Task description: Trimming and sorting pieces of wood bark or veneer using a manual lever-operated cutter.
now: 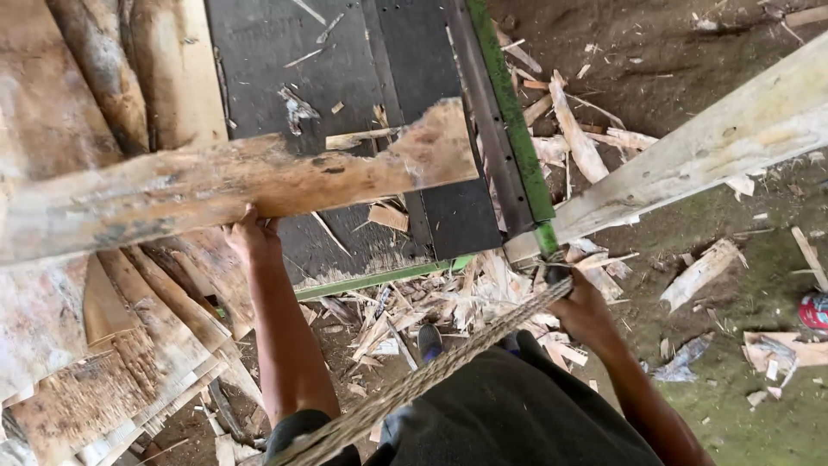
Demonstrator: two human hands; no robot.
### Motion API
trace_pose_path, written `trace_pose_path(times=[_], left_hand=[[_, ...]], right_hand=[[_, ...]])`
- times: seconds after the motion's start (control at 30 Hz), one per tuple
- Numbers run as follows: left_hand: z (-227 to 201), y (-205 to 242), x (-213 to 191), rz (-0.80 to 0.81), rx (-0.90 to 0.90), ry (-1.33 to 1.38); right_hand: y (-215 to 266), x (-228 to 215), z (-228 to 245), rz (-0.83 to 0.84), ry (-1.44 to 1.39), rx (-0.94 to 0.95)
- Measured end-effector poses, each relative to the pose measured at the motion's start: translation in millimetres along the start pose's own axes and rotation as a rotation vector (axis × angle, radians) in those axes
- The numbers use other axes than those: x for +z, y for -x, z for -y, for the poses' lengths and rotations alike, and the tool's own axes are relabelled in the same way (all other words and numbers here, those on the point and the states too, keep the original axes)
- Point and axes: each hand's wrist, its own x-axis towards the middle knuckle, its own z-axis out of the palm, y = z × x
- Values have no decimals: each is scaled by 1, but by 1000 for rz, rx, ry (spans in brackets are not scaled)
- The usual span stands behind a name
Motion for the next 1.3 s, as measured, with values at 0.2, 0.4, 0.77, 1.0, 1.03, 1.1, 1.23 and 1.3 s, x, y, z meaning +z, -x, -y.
trace_pose_path(times=[0.2, 0.4, 0.77, 1.0, 1.03, 1.1, 1.23, 1.3], left_hand=[[-66, 42, 56, 98, 17, -180], [-14, 11, 120, 529, 64, -317], [185, 239, -17, 386, 379, -1045], [292, 284, -136, 478, -100, -374], [273, 290, -128, 472, -99, -371], [234, 296, -108, 662, -223, 16], [173, 298, -41, 760, -158, -168], [171, 292, -19, 761, -91, -426]], right_hand=[[12, -29, 12, -18, 152, -58], [29, -30, 46, 51, 134, -23], [-13, -28, -35, -21, 529, -631], [21, -34, 34, 47, 213, -37], [20, -34, 30, 51, 218, -40], [18, -35, 24, 48, 128, 24], [2, -39, -10, -16, 600, -402], [9, -40, 2, 40, 305, -186]])
